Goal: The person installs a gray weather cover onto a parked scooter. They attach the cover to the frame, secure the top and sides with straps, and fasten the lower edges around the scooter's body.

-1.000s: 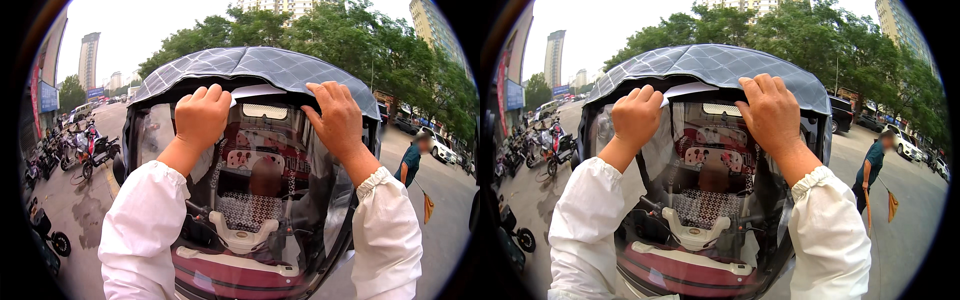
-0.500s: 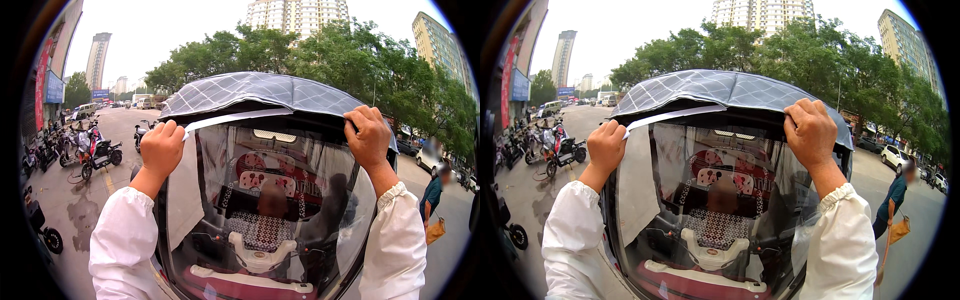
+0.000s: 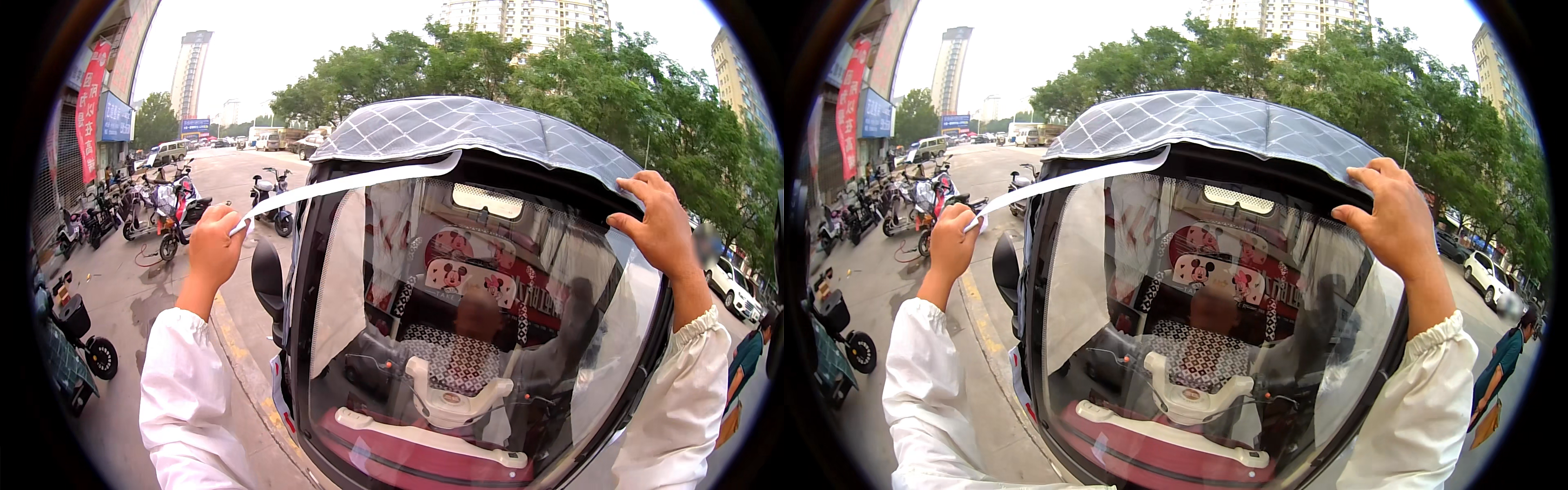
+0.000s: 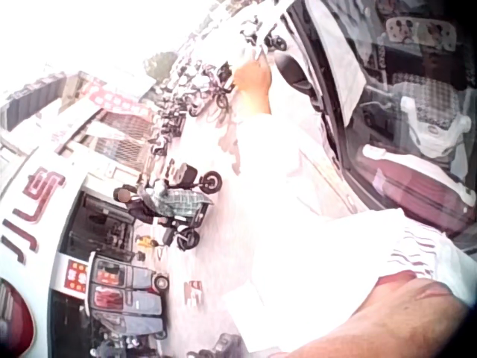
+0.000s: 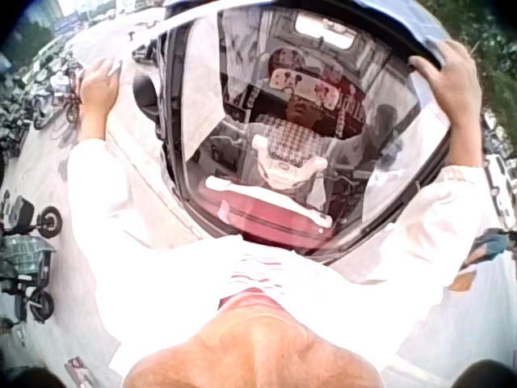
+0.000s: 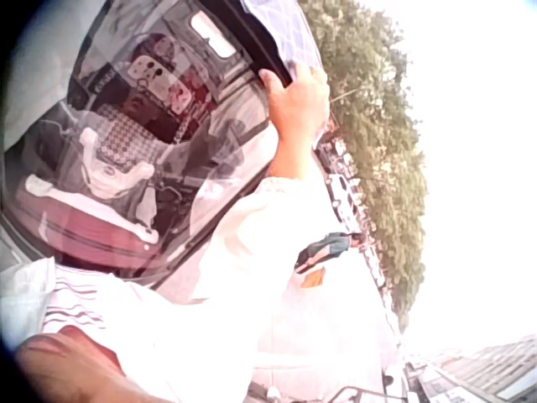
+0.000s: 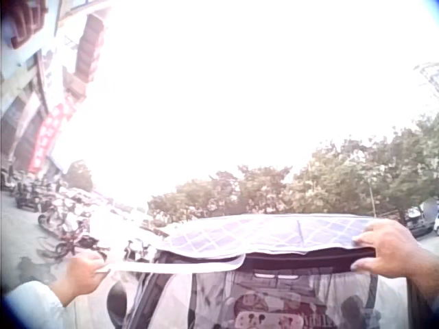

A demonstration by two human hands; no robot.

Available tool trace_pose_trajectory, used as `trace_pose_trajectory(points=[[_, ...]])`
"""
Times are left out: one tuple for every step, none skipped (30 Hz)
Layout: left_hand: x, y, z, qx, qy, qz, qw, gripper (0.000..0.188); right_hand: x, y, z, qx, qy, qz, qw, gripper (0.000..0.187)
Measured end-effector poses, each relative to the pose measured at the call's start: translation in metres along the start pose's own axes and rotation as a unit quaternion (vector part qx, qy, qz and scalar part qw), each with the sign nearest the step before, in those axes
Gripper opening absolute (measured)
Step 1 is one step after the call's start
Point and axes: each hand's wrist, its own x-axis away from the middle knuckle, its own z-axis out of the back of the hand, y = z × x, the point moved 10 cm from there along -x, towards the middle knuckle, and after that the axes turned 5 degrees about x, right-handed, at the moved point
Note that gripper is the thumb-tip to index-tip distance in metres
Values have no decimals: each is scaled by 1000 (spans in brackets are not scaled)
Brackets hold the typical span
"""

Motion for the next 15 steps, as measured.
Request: trace_pose_trajectory(points=[[3,18,3,53,-21,-36,998,18,-2,-10,9,-21,2,-5,1000,39],[11,30,4,76,-81,-46,993,18,-6,-37,14,-51,4,-9,999,44],[22,45,1,104,-140,-57,983,19,-13,-63,19,-77,4,-14,997,49],[34,58,-7,145,-196,-64,968,19,-18,-80,-1,-216,-71,-84,970,53],[48,71,-15,184,-252,-70,947,19,-17,-104,-29,-349,-145,-153,913,57],[57,86,-18,214,-293,-82,928,17,-20,-128,-51,-367,-155,-158,903,60],[64,102,-24,247,-329,-97,906,16,-24,-147,-77,-380,-165,-165,895,63],[67,112,-28,257,-359,-107,891,14,-32,-157,-88,-394,-127,-199,888,60],[71,121,-35,270,-386,-119,874,12,-40,-161,-97,-401,-88,-235,881,58],[72,127,-37,296,-385,-131,864,9,-46,-159,-101,-402,-40,-252,879,52],[77,124,-38,284,-407,-143,856,12,-53,-162,-105,-410,9,-267,872,47],[80,123,-38,282,-430,-152,844,16,-58,-166,-108,-376,29,-273,885,33],[82,124,-36,282,-452,-163,831,21,-61,-170,-109,-337,39,-265,903,29],[86,116,-39,269,-535,-132,790,27,-63,-178,-113,-302,46,-257,917,26],[63,105,-35,328,-474,-105,811,27,-66,-184,-112,-262,52,-249,931,22]])
